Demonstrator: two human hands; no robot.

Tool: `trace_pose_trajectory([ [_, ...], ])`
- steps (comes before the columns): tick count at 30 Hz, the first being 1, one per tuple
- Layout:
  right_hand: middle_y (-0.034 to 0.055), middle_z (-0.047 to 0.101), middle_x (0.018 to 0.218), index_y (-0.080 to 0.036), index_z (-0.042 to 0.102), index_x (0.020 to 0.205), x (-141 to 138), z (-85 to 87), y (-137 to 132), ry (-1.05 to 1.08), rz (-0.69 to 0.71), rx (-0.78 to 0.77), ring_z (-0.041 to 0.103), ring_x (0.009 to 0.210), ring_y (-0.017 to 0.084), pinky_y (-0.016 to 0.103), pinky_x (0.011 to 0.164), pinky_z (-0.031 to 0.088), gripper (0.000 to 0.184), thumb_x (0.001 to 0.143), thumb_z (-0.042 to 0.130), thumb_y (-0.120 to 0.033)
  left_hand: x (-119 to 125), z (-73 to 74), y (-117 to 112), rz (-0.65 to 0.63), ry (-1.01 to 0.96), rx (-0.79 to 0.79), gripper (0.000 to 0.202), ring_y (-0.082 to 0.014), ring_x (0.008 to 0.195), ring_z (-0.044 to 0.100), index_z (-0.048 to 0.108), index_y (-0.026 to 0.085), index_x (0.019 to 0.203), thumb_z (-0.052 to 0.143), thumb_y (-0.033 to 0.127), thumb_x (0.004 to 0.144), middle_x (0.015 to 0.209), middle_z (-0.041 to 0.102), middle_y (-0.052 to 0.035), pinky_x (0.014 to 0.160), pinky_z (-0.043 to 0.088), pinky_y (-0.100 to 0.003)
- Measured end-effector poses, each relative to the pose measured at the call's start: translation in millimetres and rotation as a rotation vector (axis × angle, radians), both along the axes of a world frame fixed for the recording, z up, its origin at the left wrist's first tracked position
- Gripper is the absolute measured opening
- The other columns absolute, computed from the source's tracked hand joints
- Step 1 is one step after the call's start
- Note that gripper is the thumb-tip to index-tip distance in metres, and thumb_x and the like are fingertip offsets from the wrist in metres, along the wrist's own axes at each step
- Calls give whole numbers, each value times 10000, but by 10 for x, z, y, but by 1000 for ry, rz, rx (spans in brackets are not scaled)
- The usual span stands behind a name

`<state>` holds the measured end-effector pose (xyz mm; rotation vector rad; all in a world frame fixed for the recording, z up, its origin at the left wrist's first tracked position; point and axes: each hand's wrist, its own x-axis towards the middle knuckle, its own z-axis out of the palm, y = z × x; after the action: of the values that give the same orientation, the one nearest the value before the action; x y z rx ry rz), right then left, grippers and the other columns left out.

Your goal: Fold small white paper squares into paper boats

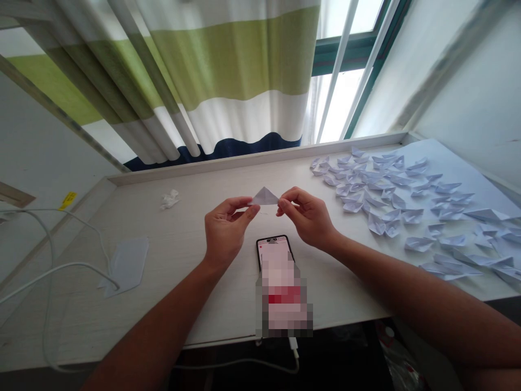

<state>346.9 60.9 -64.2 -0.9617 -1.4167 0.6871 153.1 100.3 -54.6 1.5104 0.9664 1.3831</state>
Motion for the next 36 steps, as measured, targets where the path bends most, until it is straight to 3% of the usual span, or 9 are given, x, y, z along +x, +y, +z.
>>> trace_pose_trajectory([
  [5,29,710,855,-204,680,905,13,-11,9,21,20,-61,705,802,167,372,786,645,289,1001,707,-475,-14,-16,15,-2,42,0,242,-202,890,791,824,178,983,918,288,788,955,820,-59,823,694,-345],
  [11,9,766,867,-213,702,1271,41,-48,39,73,204,-111,762,778,154,345,772,670,354,1002,716,-442,-14,-53,19,-48,95,82,207,-213,893,795,829,202,972,896,314,812,962,833,-52,870,684,-386],
  [14,3,773,841,-205,723,1219,40,-69,56,113,275,-129,762,725,138,307,721,666,312,1003,723,-429,-16,-62,21,-58,106,120,204,-215,919,794,827,206,982,891,308,817,975,835,-50,893,674,-394],
  [22,-8,752,842,-204,728,1151,28,-53,45,124,297,-158,766,680,128,273,660,662,293,1007,714,-459,-33,-42,40,-17,158,160,167,-211,910,785,827,209,961,873,316,842,948,833,-46,864,669,-386],
  [36,-13,738,799,-202,713,1103,42,-36,43,86,247,-146,751,668,132,292,663,653,299,1013,698,-487,-128,-21,65,-184,245,271,70,-211,976,766,805,211,952,804,268,912,1010,812,-67,918,640,-388],
])
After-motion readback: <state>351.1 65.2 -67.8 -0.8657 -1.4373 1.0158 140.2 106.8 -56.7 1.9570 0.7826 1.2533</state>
